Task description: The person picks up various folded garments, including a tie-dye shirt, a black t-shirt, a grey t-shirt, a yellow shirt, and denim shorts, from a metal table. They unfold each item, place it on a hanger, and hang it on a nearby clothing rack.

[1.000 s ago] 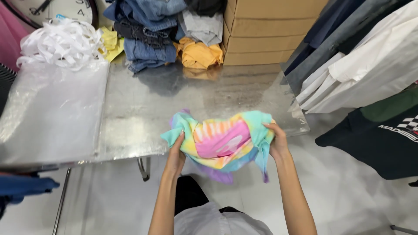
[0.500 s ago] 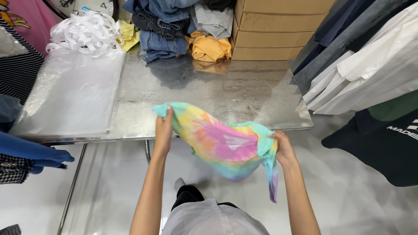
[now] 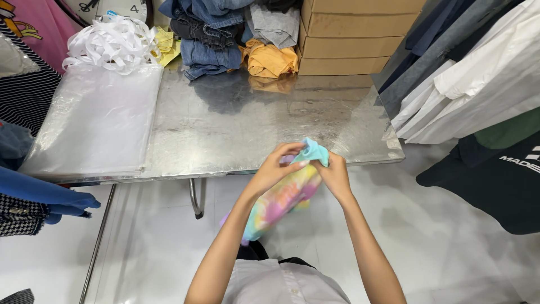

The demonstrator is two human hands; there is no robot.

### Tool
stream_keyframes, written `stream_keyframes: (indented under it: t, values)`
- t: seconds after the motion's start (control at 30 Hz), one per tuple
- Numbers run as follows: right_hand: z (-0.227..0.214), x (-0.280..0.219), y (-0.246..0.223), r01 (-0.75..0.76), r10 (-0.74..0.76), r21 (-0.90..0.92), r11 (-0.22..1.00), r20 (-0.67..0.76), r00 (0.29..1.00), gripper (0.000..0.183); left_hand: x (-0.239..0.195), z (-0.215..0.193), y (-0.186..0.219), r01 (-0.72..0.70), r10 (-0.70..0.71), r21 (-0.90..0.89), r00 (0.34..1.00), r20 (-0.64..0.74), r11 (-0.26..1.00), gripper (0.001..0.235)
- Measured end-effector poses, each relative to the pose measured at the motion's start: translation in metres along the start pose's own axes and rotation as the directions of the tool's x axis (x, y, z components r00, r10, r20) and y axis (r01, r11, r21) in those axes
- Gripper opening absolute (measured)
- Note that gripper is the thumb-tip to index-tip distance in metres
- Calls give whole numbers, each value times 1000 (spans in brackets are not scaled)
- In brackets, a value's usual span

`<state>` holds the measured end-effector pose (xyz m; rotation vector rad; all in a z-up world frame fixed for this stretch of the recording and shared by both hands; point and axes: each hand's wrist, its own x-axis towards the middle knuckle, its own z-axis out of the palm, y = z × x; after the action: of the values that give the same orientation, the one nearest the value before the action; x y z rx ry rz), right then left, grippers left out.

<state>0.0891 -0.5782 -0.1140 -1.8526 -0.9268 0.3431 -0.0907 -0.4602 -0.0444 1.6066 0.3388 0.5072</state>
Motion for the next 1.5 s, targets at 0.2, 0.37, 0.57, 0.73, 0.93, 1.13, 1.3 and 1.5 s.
stream_keyframes:
  t: [0.2, 0.37, 0.57, 0.73, 0.93, 1.13, 1.3, 1.5]
  values:
    - [12, -6, -40, 38, -51, 323, 946, 32, 998, 27, -40, -24, -23, 158, -208, 348, 971, 114, 924, 54]
    - [24, 13, -38, 44, -33, 365, 930, -36, 999, 19, -58, -61, -91, 277, -275, 459, 959, -73, 844, 37]
    - [23, 10, -35, 14, 53, 430, 903, -143, 988, 23, -81, -80, -44, 237, -189, 199, 954, -231, 951, 22]
    - [17, -19, -100, 283, -236, 236, 930, -209, 949, 69, -85, -73, -2, 30, 64, 415, 975, -212, 909, 19]
    - [29, -22, -94, 439, -287, -92, 894, 634, 718, 89, -67, -47, 12, -87, 130, 635, 991, -22, 768, 19]
    - [21, 5, -1, 430, -384, -322, 844, 198, 902, 41, -47, -52, -2, -70, 31, 739, 997, 66, 670, 27]
    - [6, 6, 9, 640, -674, -238, 731, -107, 730, 41, -45, -24, 2, 41, -251, 712, 949, 193, 701, 34]
    - [-56, -10, -2, 511, -547, -198, 837, -344, 763, 46, -29, -31, -53, 1, -203, 849, 971, 125, 528, 33]
